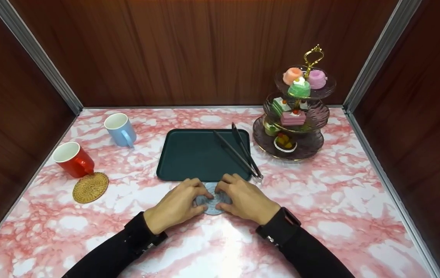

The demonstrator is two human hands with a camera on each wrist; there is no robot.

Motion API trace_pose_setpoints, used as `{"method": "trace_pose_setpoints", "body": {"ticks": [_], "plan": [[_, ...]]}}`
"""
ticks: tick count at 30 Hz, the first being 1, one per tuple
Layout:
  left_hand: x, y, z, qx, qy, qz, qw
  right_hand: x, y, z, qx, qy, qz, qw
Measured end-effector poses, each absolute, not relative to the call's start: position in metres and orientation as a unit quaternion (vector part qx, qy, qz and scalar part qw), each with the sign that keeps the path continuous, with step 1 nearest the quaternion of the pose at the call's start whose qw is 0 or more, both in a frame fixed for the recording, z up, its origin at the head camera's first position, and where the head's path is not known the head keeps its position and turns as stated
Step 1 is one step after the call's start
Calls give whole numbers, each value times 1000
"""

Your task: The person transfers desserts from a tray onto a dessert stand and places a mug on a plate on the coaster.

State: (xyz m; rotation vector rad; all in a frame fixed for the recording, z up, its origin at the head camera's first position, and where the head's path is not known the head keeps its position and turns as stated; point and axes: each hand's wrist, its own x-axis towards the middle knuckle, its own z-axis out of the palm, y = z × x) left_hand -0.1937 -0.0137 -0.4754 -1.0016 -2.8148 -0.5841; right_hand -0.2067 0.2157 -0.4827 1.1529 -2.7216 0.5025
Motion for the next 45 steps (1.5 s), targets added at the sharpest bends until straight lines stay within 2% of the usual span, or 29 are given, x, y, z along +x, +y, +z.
{"method": "trace_pose_setpoints", "body": {"ticks": [18,45], "plan": [[-194,-23,-476,-341,-919,-188,68,-203,243,-477,360,-914,182,39],[-209,-54,-463,-307,-922,-220,89,-202,284,-476,343,-917,199,38]]}}
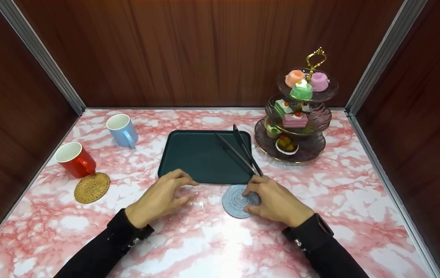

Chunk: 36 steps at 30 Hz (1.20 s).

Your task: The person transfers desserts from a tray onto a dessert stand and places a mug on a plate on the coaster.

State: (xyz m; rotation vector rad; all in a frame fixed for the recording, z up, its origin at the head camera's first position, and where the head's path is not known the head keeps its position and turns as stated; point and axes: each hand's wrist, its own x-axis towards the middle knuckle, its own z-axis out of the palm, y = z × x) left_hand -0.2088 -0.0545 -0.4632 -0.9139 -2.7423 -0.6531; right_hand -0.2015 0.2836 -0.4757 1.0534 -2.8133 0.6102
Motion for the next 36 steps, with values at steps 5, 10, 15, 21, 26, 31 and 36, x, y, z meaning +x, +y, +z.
{"method": "trace_pose_setpoints", "body": {"ticks": [5,10,15,21,26,31,36], "plan": [[-211,-65,-463,-289,-928,-219,90,-200,290,-476,340,-919,196,49],[-212,-76,-462,-266,-932,-229,85,-198,301,-475,324,-926,187,47],[-215,-86,-460,-244,-939,-225,91,-197,312,-474,310,-934,167,60],[-218,-97,-460,-219,-944,-223,103,-196,327,-475,294,-940,162,64],[-220,-107,-460,-207,-947,-220,111,-196,340,-474,279,-944,156,80],[-220,-120,-461,-193,-947,-229,115,-194,355,-472,259,-950,156,76],[-222,-135,-461,-183,-947,-239,110,-194,369,-472,236,-957,153,72]]}}
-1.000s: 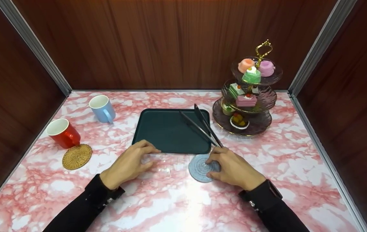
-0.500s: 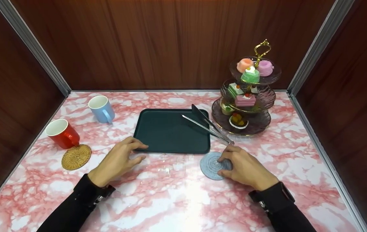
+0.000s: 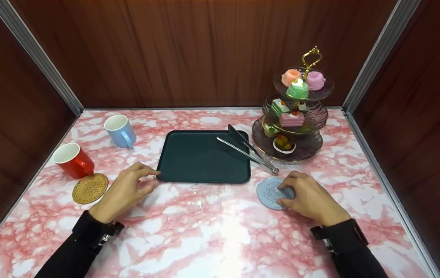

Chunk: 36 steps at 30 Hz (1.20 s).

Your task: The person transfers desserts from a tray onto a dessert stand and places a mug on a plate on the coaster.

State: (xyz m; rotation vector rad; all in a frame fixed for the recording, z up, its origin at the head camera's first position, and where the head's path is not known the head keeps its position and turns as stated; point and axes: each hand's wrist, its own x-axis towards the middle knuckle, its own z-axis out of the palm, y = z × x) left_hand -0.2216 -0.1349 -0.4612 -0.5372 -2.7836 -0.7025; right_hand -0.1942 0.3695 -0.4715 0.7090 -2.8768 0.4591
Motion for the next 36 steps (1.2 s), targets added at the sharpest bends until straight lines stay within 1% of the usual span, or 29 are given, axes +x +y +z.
{"method": "trace_pose_setpoints", "body": {"ticks": [12,23,30,36], "plan": [[-227,-173,-462,-123,-943,-284,122,-195,399,-469,174,-971,140,86],[-234,-200,-462,-61,-935,-289,195,-193,419,-468,135,-974,137,123],[-238,-212,-464,-21,-925,-293,240,-193,424,-467,100,-978,127,131],[-243,-219,-466,0,-924,-286,254,-193,428,-469,64,-979,129,143]]}}
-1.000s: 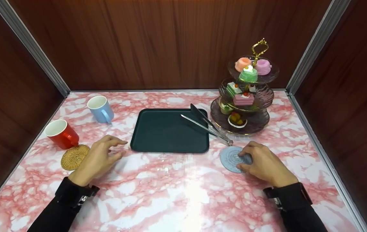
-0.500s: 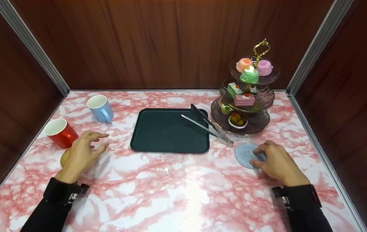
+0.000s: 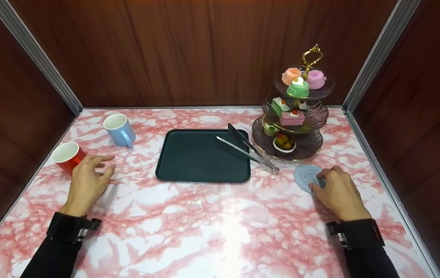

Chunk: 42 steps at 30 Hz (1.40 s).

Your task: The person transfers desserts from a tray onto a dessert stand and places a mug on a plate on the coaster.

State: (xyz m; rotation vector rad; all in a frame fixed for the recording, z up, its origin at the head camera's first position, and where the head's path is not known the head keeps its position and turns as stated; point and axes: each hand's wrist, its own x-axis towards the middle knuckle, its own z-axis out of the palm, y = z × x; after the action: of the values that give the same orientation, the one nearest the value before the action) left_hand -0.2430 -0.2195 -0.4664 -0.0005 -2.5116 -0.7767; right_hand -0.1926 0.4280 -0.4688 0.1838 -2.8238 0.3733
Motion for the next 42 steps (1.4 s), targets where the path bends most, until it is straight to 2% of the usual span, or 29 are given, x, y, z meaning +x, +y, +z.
{"method": "trace_pose_setpoints", "body": {"ticks": [7,15,20,25,34,42], "plan": [[-246,-228,-464,21,-928,-271,254,-191,429,-471,46,-977,132,162],[-252,-243,-456,12,-901,-277,335,-190,426,-471,23,-973,149,173],[-257,-253,-449,8,-882,-283,376,-191,421,-468,17,-966,163,199],[-261,-263,-442,14,-872,-293,391,-193,415,-465,23,-957,177,227],[-266,-281,-431,45,-890,-277,359,-200,404,-458,45,-944,200,260],[-264,-297,-430,104,-929,-257,244,-207,387,-454,70,-938,207,270]]}}
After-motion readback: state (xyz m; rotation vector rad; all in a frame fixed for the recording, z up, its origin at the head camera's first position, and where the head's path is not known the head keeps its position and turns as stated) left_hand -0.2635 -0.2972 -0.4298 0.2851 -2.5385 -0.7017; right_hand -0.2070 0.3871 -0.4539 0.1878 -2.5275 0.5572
